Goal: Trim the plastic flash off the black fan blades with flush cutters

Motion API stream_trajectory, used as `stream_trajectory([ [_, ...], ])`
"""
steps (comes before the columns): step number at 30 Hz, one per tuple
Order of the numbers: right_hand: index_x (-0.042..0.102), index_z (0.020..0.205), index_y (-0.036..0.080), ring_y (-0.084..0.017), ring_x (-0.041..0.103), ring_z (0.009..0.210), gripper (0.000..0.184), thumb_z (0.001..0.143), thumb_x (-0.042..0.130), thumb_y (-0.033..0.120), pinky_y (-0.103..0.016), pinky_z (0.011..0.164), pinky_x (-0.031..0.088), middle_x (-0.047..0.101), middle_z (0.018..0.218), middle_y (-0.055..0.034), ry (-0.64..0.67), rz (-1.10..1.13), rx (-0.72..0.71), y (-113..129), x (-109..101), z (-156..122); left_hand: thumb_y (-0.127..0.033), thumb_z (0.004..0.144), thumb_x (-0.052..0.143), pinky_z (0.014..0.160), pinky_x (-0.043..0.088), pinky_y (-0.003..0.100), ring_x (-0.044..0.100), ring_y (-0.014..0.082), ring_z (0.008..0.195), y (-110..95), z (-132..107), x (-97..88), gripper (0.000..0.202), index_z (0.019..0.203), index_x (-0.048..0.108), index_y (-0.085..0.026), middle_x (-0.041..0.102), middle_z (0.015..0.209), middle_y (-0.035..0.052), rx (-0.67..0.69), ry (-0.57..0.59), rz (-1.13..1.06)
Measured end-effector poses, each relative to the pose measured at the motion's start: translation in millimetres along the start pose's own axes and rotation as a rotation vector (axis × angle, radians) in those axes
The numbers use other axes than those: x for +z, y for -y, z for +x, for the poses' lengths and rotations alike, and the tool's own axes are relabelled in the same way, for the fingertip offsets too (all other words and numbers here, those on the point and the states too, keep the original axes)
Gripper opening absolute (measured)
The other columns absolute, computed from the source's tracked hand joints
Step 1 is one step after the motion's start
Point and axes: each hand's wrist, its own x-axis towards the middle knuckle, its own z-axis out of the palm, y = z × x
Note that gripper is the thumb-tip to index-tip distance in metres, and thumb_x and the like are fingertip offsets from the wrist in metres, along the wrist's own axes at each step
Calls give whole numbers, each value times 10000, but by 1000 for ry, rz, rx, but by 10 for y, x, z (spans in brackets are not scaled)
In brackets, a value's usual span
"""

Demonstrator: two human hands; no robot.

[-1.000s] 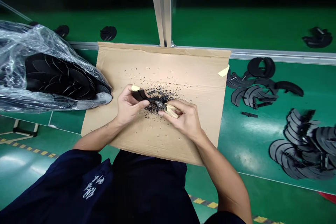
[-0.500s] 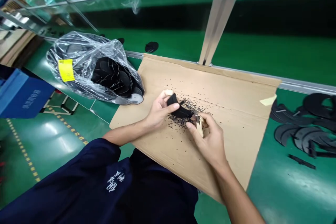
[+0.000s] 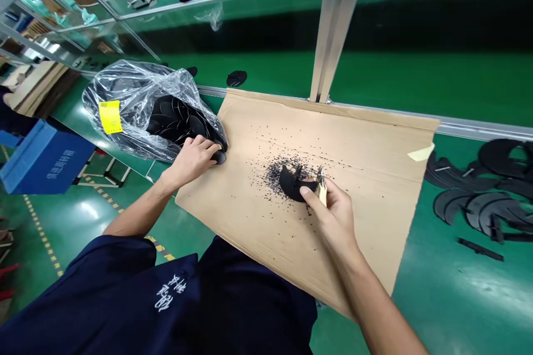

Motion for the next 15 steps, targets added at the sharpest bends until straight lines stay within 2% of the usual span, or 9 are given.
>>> stream_trajectory([
  [3,711,876,245,-153,531,614,281,809,798,504,-280,553,432,629,720,7,17,40,-5,-17,10,12,-65,840,639,843,370,431,531,321,976,95,-67,-52,150,932,651,-182,674,904,133,30,77,136],
  [6,686,851,233,-145,510,594,271,814,789,481,-277,542,412,600,687,17,7,28,-40,-15,31,-7,-139,871,644,785,386,384,542,264,864,36,-65,-47,46,863,649,-184,649,836,93,37,-3,-15],
  [8,670,851,230,-149,516,595,223,842,760,433,-286,545,421,603,687,16,-35,-41,-101,-12,51,-42,-253,892,677,710,397,327,520,195,737,-73,-22,-12,107,816,640,-188,603,750,36,22,-77,-309],
  [10,660,882,234,-163,556,626,133,874,718,353,-306,570,450,645,730,3,-99,-171,-237,-18,68,-79,-383,873,735,643,420,274,515,143,664,-262,40,55,232,796,638,-186,578,710,-4,1,-76,-738],
  [12,659,910,240,-181,602,678,23,895,666,257,-330,609,467,696,787,-19,-155,-363,-452,-37,67,-104,-459,826,792,618,468,240,571,123,669,-526,106,142,311,823,657,-179,622,741,-4,-36,38,-1171],
  [15,676,903,253,-204,640,747,96,898,624,172,-366,647,446,751,850,-48,-194,-684,-721,-79,25,-118,-458,808,826,641,553,237,681,143,754,-956,195,258,346,949,694,-171,722,889,51,-119,310,-1600],
])
